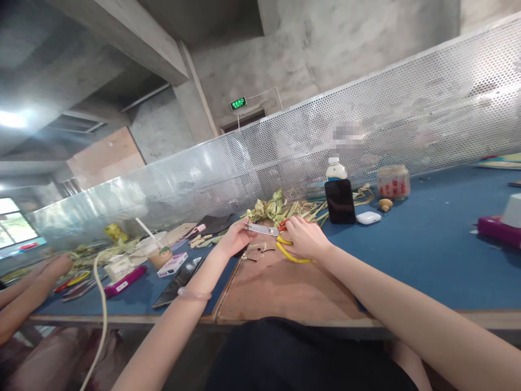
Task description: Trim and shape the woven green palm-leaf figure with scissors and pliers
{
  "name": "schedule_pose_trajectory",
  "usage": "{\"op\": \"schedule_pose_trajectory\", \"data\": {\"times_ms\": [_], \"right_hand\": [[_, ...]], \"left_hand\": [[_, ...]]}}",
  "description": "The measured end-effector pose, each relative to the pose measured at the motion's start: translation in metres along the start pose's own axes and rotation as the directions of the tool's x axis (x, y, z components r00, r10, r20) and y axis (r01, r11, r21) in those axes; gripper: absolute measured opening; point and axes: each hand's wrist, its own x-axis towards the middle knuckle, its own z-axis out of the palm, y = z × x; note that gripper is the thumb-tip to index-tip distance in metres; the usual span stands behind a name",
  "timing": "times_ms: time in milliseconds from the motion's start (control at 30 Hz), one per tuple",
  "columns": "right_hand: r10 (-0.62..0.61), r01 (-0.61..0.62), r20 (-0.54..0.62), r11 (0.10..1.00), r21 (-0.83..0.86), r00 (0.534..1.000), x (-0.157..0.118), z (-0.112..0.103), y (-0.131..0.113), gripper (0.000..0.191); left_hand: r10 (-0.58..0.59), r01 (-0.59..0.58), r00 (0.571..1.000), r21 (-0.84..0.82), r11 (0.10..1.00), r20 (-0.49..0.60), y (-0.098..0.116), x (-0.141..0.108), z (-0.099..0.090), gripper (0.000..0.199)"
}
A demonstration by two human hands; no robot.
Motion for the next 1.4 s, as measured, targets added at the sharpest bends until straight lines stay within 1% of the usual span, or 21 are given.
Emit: {"op": "schedule_pose_trajectory", "data": {"times_ms": [100, 533, 767, 900, 1233, 1400], "right_hand": [[0.004, -0.004, 0.003, 1.000, -0.007, 1.000, -0.0002, 0.0004, 0.0005, 0.039], [-0.007, 0.007, -0.006, 1.000, -0.014, 1.000, 0.0007, 0.0034, 0.0032, 0.035], [0.001, -0.001, 0.025, 1.000, -0.018, 1.000, 0.0017, -0.0008, 0.0029, 0.036], [0.020, -0.019, 0.042, 1.000, -0.005, 0.999, 0.0010, -0.0036, 0.0011, 0.038], [-0.002, 0.002, 0.013, 1.000, -0.015, 1.000, -0.0002, -0.0012, 0.0020, 0.038], [-0.011, 0.011, 0.016, 1.000, -0.017, 1.000, 0.0005, -0.0016, 0.0027, 0.037]], "left_hand": [[-0.005, 0.005, 1.000, 0.012, 1.000, -0.016, 0.0006, -0.0005, 0.0017, 0.009], [-0.013, 0.013, 1.000, 0.012, 1.000, -0.021, 0.0014, -0.0017, 0.0038, 0.008], [-0.014, 0.014, 1.000, 0.021, 1.000, -0.024, 0.0015, -0.0013, 0.0037, 0.010], [-0.016, 0.017, 0.999, 0.055, 0.998, -0.030, 0.0012, -0.0014, 0.0040, 0.012], [0.007, -0.006, 1.000, 0.076, 0.997, -0.004, -0.0013, 0.0003, 0.0022, 0.010], [-0.004, 0.006, 1.000, 0.072, 0.997, -0.029, -0.0012, -0.0003, 0.0036, 0.009]]}}
